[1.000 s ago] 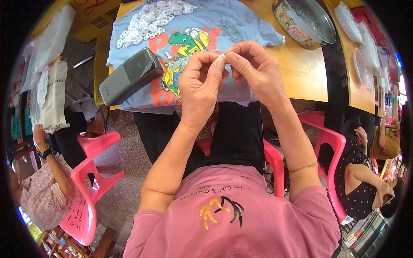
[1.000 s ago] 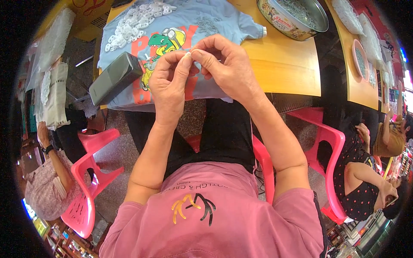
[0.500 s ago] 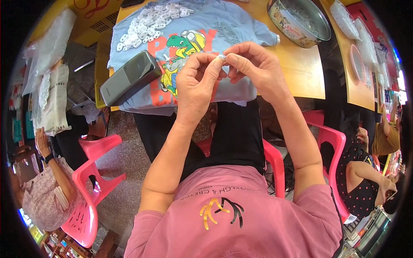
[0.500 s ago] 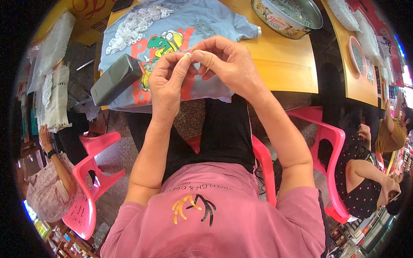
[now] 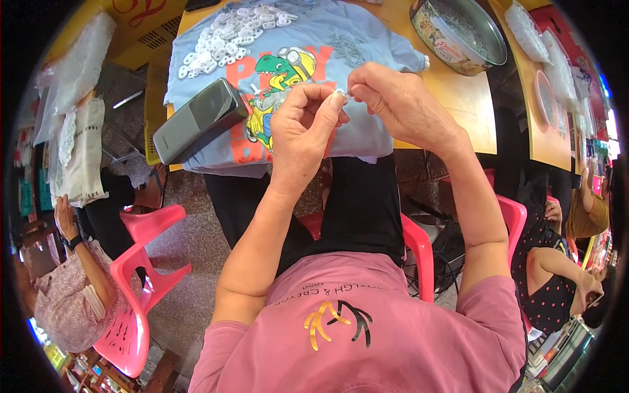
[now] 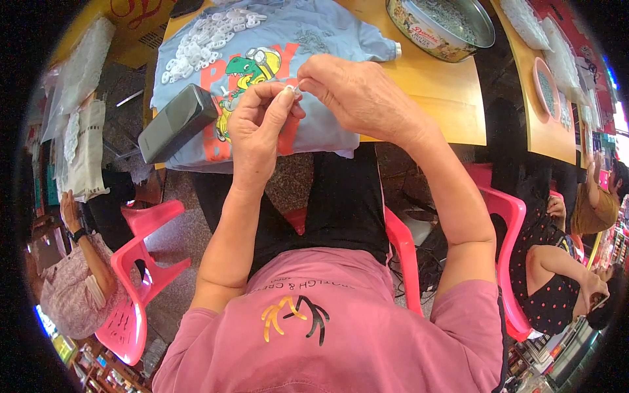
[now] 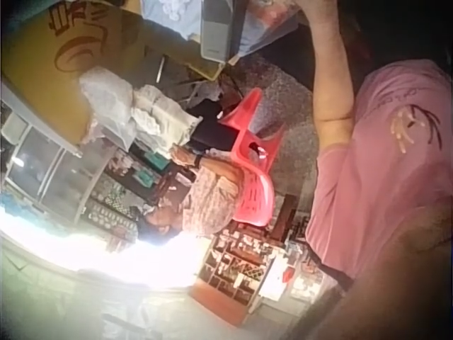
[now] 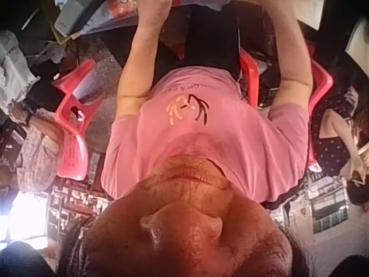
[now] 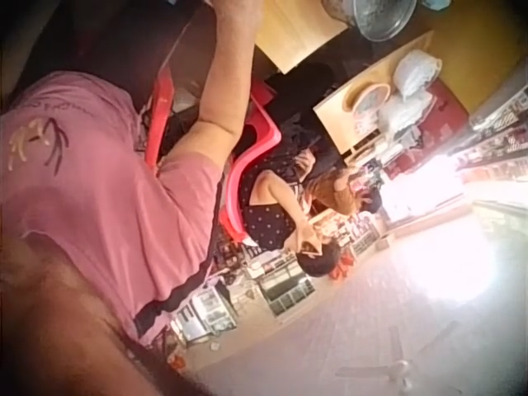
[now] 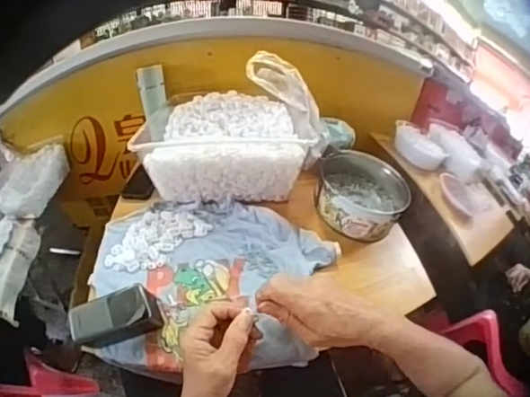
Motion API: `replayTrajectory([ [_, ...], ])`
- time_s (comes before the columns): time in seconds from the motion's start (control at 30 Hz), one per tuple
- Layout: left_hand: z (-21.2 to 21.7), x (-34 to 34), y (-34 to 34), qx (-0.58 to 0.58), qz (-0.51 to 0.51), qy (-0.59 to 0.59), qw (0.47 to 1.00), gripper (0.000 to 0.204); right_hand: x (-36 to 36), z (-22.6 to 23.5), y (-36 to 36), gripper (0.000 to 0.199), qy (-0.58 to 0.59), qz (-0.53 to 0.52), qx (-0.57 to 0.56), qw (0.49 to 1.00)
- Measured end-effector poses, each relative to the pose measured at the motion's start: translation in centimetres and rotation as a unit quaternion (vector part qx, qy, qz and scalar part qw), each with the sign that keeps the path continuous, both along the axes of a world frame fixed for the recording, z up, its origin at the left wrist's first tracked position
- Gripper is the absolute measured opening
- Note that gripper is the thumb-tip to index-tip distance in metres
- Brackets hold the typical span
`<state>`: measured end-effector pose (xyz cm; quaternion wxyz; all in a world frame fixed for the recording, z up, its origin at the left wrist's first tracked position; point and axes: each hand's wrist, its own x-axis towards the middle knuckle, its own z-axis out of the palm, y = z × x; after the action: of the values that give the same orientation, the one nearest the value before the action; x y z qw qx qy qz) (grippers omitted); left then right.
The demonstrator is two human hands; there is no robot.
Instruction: Assembling small white plastic components by hand at a production workstation.
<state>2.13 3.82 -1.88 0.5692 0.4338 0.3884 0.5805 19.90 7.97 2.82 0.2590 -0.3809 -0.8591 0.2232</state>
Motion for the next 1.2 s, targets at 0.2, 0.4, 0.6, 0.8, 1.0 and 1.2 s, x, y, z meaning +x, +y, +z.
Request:
replayTrajectory([
  [0.2,0.0,0.0,0.1,0.003,-0.009,0.011,1.000,0.011,0.3,0.3,0.4,0.011,-0.053,0.038,0.027,0.998],
  [0.4,0.0,-0.1,0.1,0.007,-0.006,0.012,1.000,0.012,0.2,0.6,0.5,0.011,-0.037,0.046,0.018,0.998],
  [0.6,0.0,-0.1,0.1,0.006,-0.014,0.010,1.000,0.012,0.2,0.5,0.6,0.009,-0.037,0.052,0.015,0.998],
  [0.8,0.0,-0.1,0.1,0.005,-0.005,0.009,1.000,0.012,-0.2,-0.3,0.4,0.007,-0.005,0.063,0.035,0.997],
  [1.0,0.0,-0.2,0.1,-0.008,-0.012,0.009,1.000,0.012,-0.6,-0.9,0.1,0.005,0.025,0.048,0.053,0.997],
  [1.2,0.3,0.1,0.0,-0.018,0.007,-0.007,1.000,0.011,-1.3,-1.7,0.1,0.008,0.055,0.036,0.092,0.994],
])
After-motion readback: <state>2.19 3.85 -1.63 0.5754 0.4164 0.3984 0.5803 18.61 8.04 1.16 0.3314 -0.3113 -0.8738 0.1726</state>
